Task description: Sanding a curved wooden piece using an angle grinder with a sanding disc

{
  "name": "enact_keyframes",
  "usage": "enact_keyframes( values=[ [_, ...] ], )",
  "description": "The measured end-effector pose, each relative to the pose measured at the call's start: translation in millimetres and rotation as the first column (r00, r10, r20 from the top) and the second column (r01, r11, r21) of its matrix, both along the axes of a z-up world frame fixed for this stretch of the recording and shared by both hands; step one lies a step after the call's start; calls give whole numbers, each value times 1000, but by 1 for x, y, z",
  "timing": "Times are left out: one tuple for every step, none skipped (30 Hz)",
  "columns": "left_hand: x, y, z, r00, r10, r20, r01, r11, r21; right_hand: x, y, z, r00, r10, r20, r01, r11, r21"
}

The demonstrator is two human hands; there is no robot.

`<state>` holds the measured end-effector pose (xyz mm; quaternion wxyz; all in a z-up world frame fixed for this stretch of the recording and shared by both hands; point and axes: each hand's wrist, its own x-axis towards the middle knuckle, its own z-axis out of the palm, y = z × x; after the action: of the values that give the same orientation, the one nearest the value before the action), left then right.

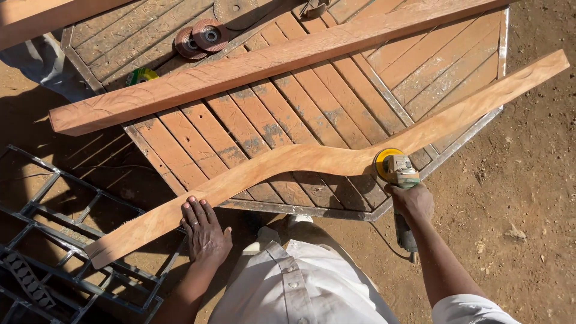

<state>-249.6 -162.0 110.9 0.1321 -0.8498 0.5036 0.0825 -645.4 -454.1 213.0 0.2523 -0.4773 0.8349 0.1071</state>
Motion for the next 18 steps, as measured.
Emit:
enact_keyframes(
  values=[
    [-5, -10, 9, 1000, 1, 0, -1, 1000, 1, -4, 1, 2, 1000, 1, 0, -1, 1000, 1],
    [-9, -20, 18, 997, 19, -75, -15, 998, 57, -8, 1, 4, 997, 74, 17, -73, 995, -71],
    [-14, -30, 28, 988, 41, -148, -25, 993, 113, -11, 2, 6, 989, 148, 28, -143, 979, -144],
    [-18, -41, 32, 988, 44, -148, -27, 993, 115, 7, 8, 30, 988, 150, 29, -145, 979, -142],
    [-22, -51, 36, 987, 31, -160, -12, 993, 118, 25, 15, 55, 964, 216, 156, -190, 968, -165],
    [-27, -62, 40, 985, 17, -174, 4, 993, 120, 42, 21, 79, 919, 278, 278, -230, 954, -194],
    [-30, -68, 38, 984, 18, -175, 3, 993, 122, 46, 25, 51, 920, 279, 277, -231, 954, -192],
    [-33, -76, 37, 981, 9, -192, 14, 993, 118, 51, 29, 24, 903, 330, 276, -307, 944, -125],
    [-36, -84, 36, 978, -1, -210, 25, 993, 114, 55, 32, -4, 882, 380, 278, -380, 923, -57],
    [-39, -91, 35, 978, -2, -209, 26, 993, 113, 69, 35, 6, 882, 380, 279, -379, 924, -59],
    [-43, -98, 34, 975, 12, -220, 13, 994, 111, 84, 38, 16, 837, 456, 304, -468, 883, -36],
    [-46, -104, 32, 973, 25, -231, 1, 994, 111, 98, 41, 25, 784, 526, 330, -553, 833, -15],
    [-48, -108, 30, 973, 23, -231, 3, 994, 110, 99, 40, 19, 785, 525, 330, -551, 834, -16],
    [-50, -111, 28, 973, 59, -223, -28, 990, 139, 99, 41, 14, 762, 545, 349, -575, 818, -22],
    [-53, -114, 25, 972, 95, -213, -60, 984, 169, 100, 41, 9, 739, 564, 367, -597, 801, -29],
    [-54, -113, 24, 972, 94, -218, -56, 983, 172, 85, 34, 4, 742, 561, 366, -596, 803, -23],
    [-55, -112, 24, 971, 103, -218, -66, 983, 170, 72, 28, 0, 763, 563, 317, -590, 807, -14],
    [-53, -112, 24, 970, 112, -215, -77, 983, 165, 60, 20, -4, 780, 566, 268, -585, 811, -11]
  ],
)
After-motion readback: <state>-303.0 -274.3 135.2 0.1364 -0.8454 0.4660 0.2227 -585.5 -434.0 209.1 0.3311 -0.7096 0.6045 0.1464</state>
